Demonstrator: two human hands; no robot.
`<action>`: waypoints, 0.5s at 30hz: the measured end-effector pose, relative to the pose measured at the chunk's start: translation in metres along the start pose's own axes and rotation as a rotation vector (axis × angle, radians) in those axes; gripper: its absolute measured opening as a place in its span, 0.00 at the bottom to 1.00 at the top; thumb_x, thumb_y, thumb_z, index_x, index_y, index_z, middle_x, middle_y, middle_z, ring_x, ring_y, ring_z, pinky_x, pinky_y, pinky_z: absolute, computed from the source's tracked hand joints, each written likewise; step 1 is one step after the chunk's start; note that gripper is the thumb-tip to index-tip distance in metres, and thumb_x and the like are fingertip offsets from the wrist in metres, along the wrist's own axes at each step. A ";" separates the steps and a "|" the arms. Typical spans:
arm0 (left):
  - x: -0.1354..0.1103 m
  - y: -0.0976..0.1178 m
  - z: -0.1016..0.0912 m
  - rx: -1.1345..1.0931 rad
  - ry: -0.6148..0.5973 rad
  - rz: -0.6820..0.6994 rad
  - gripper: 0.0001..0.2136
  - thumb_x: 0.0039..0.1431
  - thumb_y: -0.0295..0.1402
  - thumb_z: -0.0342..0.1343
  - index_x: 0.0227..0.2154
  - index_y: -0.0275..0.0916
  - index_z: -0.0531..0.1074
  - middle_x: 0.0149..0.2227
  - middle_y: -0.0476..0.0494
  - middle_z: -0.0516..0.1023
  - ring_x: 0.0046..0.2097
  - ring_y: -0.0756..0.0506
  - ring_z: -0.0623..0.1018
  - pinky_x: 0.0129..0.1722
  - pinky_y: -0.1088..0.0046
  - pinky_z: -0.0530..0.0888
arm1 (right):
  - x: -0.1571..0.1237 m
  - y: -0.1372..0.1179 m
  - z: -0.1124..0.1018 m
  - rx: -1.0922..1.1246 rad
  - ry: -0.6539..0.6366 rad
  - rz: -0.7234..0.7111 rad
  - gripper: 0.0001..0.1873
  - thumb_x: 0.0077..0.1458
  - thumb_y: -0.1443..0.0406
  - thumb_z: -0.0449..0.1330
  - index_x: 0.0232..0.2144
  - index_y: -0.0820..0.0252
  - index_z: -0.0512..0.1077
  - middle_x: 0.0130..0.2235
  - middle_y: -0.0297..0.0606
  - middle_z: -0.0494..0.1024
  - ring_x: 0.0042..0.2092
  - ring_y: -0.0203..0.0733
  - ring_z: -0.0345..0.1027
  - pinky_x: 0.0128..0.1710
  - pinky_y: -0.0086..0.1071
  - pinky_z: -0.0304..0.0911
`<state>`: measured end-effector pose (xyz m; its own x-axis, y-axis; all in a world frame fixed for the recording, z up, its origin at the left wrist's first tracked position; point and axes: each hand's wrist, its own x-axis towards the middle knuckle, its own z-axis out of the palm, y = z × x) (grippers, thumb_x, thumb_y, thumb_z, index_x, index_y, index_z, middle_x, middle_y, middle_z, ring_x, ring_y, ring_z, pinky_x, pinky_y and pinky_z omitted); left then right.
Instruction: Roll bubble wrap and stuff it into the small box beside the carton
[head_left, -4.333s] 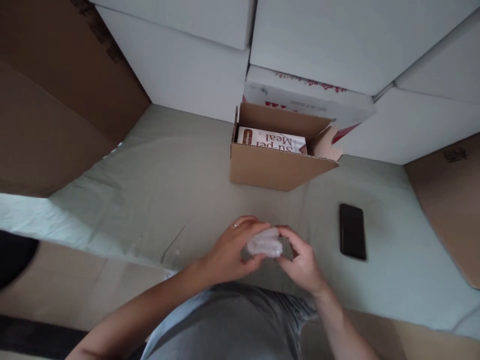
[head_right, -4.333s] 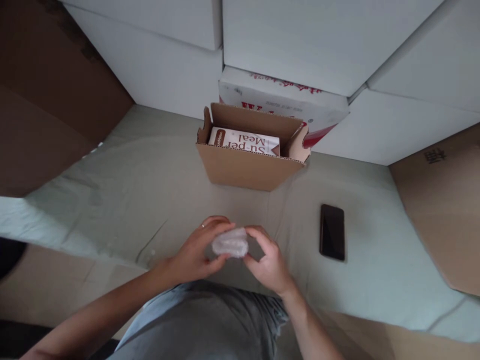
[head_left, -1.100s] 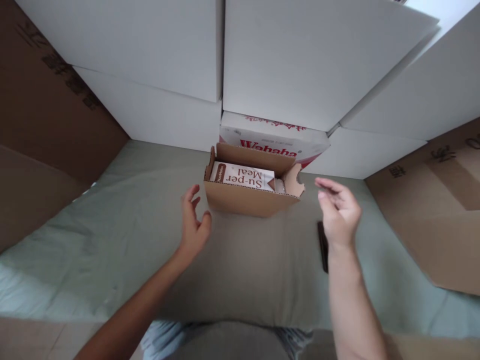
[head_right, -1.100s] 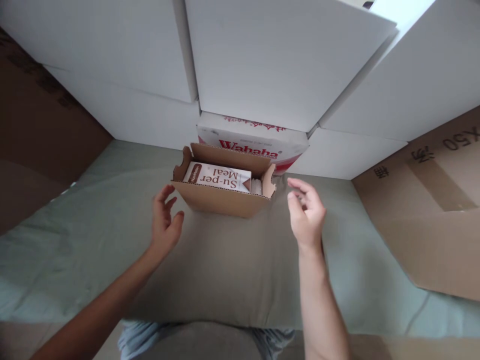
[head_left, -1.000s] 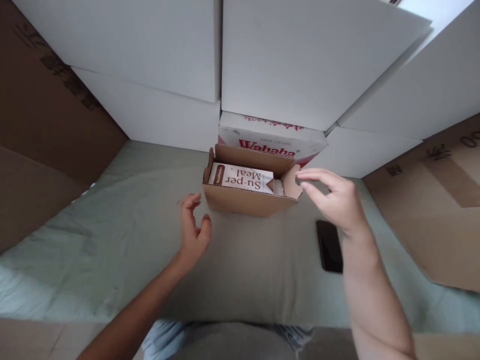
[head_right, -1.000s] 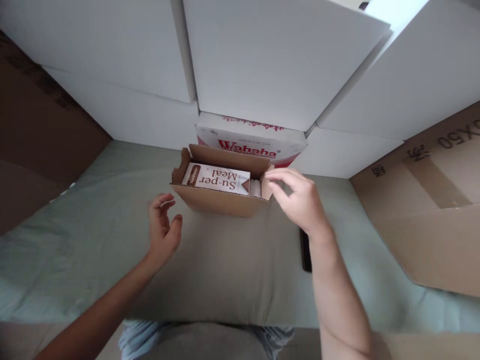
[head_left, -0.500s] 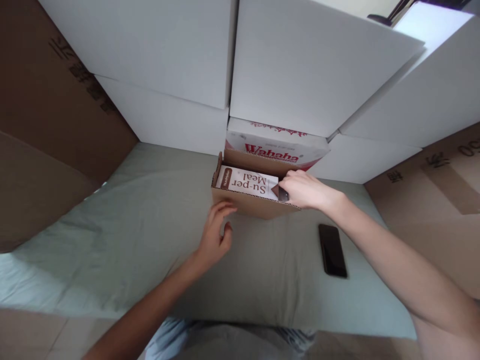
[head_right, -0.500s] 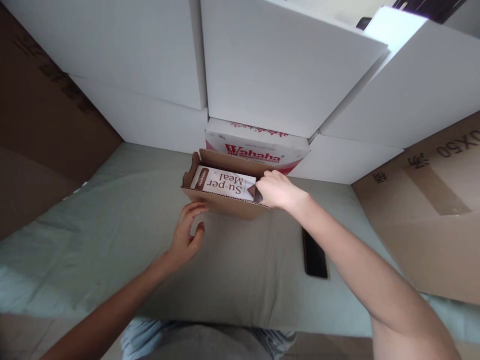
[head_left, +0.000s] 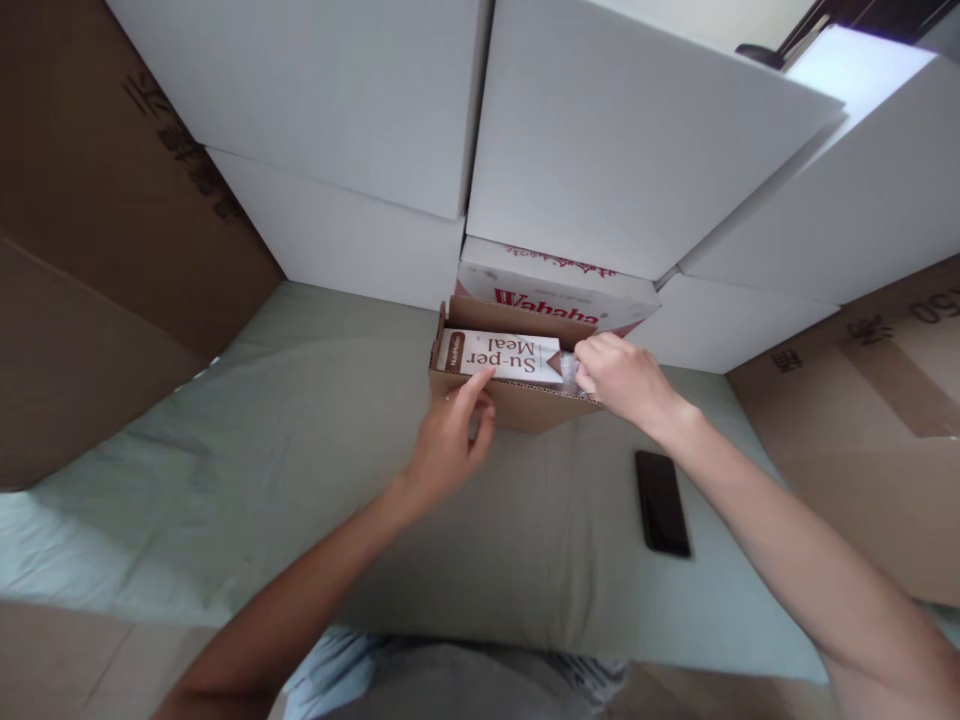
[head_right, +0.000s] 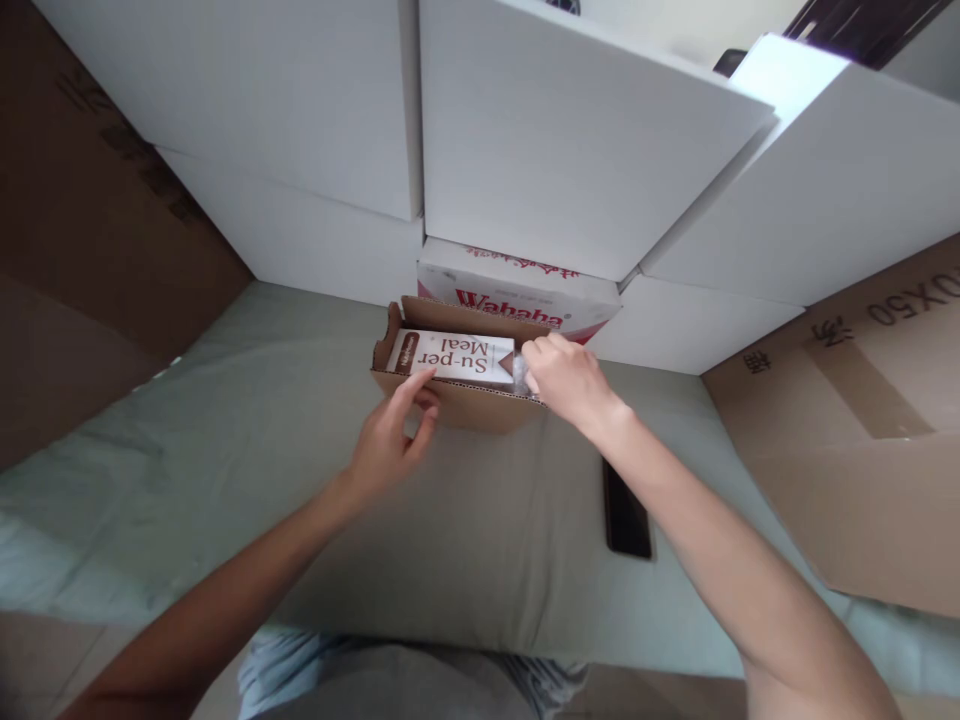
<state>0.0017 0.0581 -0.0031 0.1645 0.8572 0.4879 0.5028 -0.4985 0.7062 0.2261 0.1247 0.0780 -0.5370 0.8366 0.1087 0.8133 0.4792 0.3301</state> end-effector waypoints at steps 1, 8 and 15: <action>0.003 0.001 0.001 0.010 -0.002 0.000 0.22 0.60 0.26 0.47 0.57 0.38 0.55 0.37 0.44 0.74 0.40 0.47 0.74 0.41 0.68 0.70 | -0.002 0.001 0.002 -0.002 0.046 0.029 0.09 0.52 0.72 0.50 0.29 0.63 0.70 0.30 0.43 0.75 0.35 0.44 0.67 0.28 0.32 0.53; 0.004 0.001 0.005 0.026 -0.031 0.001 0.26 0.58 0.25 0.47 0.59 0.37 0.51 0.38 0.42 0.73 0.39 0.46 0.73 0.40 0.68 0.71 | -0.018 0.016 -0.004 0.204 0.461 0.320 0.10 0.54 0.69 0.50 0.33 0.60 0.72 0.33 0.38 0.78 0.32 0.40 0.69 0.30 0.31 0.59; -0.002 0.004 0.008 -0.087 -0.029 -0.015 0.29 0.59 0.27 0.47 0.62 0.38 0.44 0.39 0.43 0.73 0.39 0.47 0.73 0.39 0.69 0.71 | -0.071 -0.006 -0.030 0.728 1.107 0.544 0.07 0.54 0.65 0.55 0.33 0.52 0.74 0.33 0.38 0.77 0.35 0.46 0.72 0.35 0.41 0.66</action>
<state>0.0102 0.0554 -0.0053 0.1828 0.8673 0.4630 0.4302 -0.4940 0.7556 0.2521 0.0543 0.0967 0.2537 0.4851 0.8369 0.7207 0.4823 -0.4980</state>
